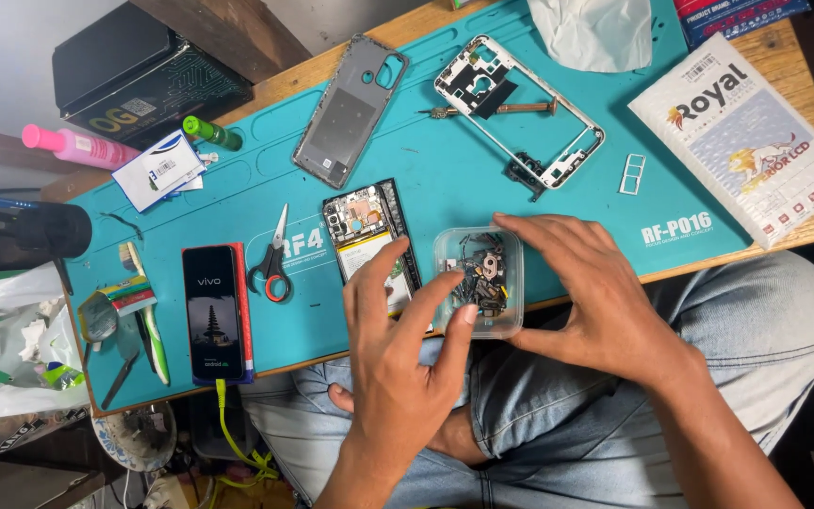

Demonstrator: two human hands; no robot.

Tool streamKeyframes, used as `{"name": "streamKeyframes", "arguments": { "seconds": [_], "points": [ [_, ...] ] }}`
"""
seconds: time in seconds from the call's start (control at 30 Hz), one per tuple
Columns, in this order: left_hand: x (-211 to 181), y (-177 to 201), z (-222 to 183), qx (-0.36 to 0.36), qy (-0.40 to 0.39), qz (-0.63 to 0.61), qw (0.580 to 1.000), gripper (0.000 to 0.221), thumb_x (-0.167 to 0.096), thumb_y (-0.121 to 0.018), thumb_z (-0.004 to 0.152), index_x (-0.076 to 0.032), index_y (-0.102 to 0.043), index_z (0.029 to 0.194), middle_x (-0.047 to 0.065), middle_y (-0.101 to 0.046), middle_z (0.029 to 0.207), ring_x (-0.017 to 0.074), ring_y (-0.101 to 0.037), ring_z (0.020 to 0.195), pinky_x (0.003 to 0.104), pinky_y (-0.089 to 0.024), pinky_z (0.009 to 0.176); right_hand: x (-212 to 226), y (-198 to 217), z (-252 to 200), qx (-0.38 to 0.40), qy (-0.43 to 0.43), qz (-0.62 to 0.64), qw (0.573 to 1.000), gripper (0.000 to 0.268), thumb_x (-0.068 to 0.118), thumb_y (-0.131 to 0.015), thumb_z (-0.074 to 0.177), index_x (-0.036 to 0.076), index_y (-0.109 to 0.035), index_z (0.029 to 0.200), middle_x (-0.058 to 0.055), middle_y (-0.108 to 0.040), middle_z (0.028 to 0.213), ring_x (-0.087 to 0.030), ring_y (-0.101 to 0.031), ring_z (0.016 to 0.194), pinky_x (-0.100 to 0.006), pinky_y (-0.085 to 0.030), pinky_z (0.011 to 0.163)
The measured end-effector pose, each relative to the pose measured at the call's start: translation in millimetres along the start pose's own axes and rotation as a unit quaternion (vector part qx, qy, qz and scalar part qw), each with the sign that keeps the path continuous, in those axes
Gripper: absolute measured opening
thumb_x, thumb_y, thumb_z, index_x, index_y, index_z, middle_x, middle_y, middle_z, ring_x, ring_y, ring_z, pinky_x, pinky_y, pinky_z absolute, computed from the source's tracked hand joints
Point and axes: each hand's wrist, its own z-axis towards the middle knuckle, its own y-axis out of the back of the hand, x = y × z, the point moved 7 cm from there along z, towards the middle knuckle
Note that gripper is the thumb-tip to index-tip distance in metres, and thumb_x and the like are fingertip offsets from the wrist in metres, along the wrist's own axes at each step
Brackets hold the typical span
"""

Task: Disassembling and inspecting the internal components and frame of a mobile phone during a repair process.

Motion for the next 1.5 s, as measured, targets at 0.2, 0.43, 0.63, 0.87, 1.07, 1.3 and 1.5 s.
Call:
{"name": "streamKeyframes", "arguments": {
  "seconds": [0.2, 0.43, 0.63, 0.87, 1.07, 1.3, 1.5],
  "points": [
    [3.2, -23.3, -13.7, 0.083, -0.007, 0.010, 0.996, 0.047, -0.035, -0.074, 0.097, -0.011, -0.075, 0.137, 0.039, -0.017, 0.170, 0.0642, -0.018, 0.157, 0.080, -0.021, 0.121, 3.1, -2.1, -2.1, 0.001, 0.017, -0.003, 1.000, 0.113, 0.038, -0.094, 0.058, 0.013, -0.052, 0.160, -0.009, -0.068, 0.146, -0.029, -0.059, 0.135, -0.047, -0.040, 0.111],
    [3.3, -25.3, -14.2, 0.091, -0.009, 0.003, 0.996, 0.042, -0.037, -0.074, 0.095, -0.008, -0.078, 0.126, 0.038, -0.016, 0.171, 0.0645, -0.012, 0.159, 0.081, -0.015, 0.122, -0.8, -5.5, -3.7, 0.005, 0.008, -0.018, 1.000, 0.117, 0.050, -0.094, 0.061, 0.015, -0.050, 0.163, -0.008, -0.070, 0.145, -0.029, -0.058, 0.134, -0.048, -0.041, 0.109],
    [9.2, -14.8, -7.2, 0.052, -0.010, 0.019, 0.998, 0.050, -0.034, -0.079, 0.092, -0.009, -0.072, 0.134, 0.035, -0.020, 0.171, 0.0579, -0.020, 0.161, 0.073, -0.022, 0.127, -2.7, -7.0, -3.8, 0.000, -0.001, -0.021, 1.000, 0.122, 0.032, -0.093, 0.053, 0.012, -0.048, 0.165, -0.010, -0.070, 0.141, -0.028, -0.059, 0.127, -0.045, -0.041, 0.103],
    [12.1, -16.4, -2.6, 0.065, -0.015, 0.014, 0.998, 0.045, -0.038, -0.078, 0.093, -0.006, -0.077, 0.125, 0.034, -0.020, 0.171, 0.0580, -0.015, 0.162, 0.077, -0.017, 0.127, -2.7, -8.3, -3.1, 0.001, -0.004, -0.022, 1.000, 0.117, 0.035, -0.092, 0.055, 0.012, -0.051, 0.163, -0.009, -0.071, 0.142, -0.028, -0.058, 0.129, -0.046, -0.041, 0.105],
    [16.9, -14.4, -2.9, 0.065, -0.006, 0.005, 0.998, 0.042, -0.032, -0.078, 0.092, -0.003, -0.074, 0.122, 0.037, -0.027, 0.166, 0.0568, -0.021, 0.158, 0.074, -0.021, 0.125, -6.3, -11.3, -3.9, 0.005, -0.011, -0.018, 1.000, 0.119, 0.041, -0.090, 0.053, 0.014, -0.051, 0.163, -0.009, -0.071, 0.143, -0.030, -0.057, 0.133, -0.050, -0.042, 0.106],
    [16.4, -20.8, -5.7, 0.089, -0.003, -0.024, 0.996, 0.050, -0.035, -0.084, 0.086, -0.009, -0.078, 0.128, 0.037, -0.017, 0.172, 0.0613, -0.012, 0.162, 0.082, -0.014, 0.125, -6.2, -12.5, -4.6, -0.004, 0.002, -0.034, 0.999, 0.118, 0.054, -0.088, 0.059, 0.014, -0.050, 0.164, -0.010, -0.071, 0.142, -0.030, -0.059, 0.131, -0.050, -0.041, 0.105],
    [21.2, -22.7, -14.8, 0.103, 0.010, 0.015, 0.994, 0.070, -0.048, -0.090, 0.082, -0.016, -0.074, 0.141, 0.036, -0.009, 0.175, 0.0660, -0.004, 0.163, 0.091, -0.003, 0.120, -5.8, -12.7, -5.5, -0.008, 0.006, -0.039, 0.999, 0.123, 0.057, -0.092, 0.058, 0.014, -0.050, 0.165, -0.011, -0.071, 0.141, -0.031, -0.059, 0.129, -0.050, -0.041, 0.104]
  ]
}}
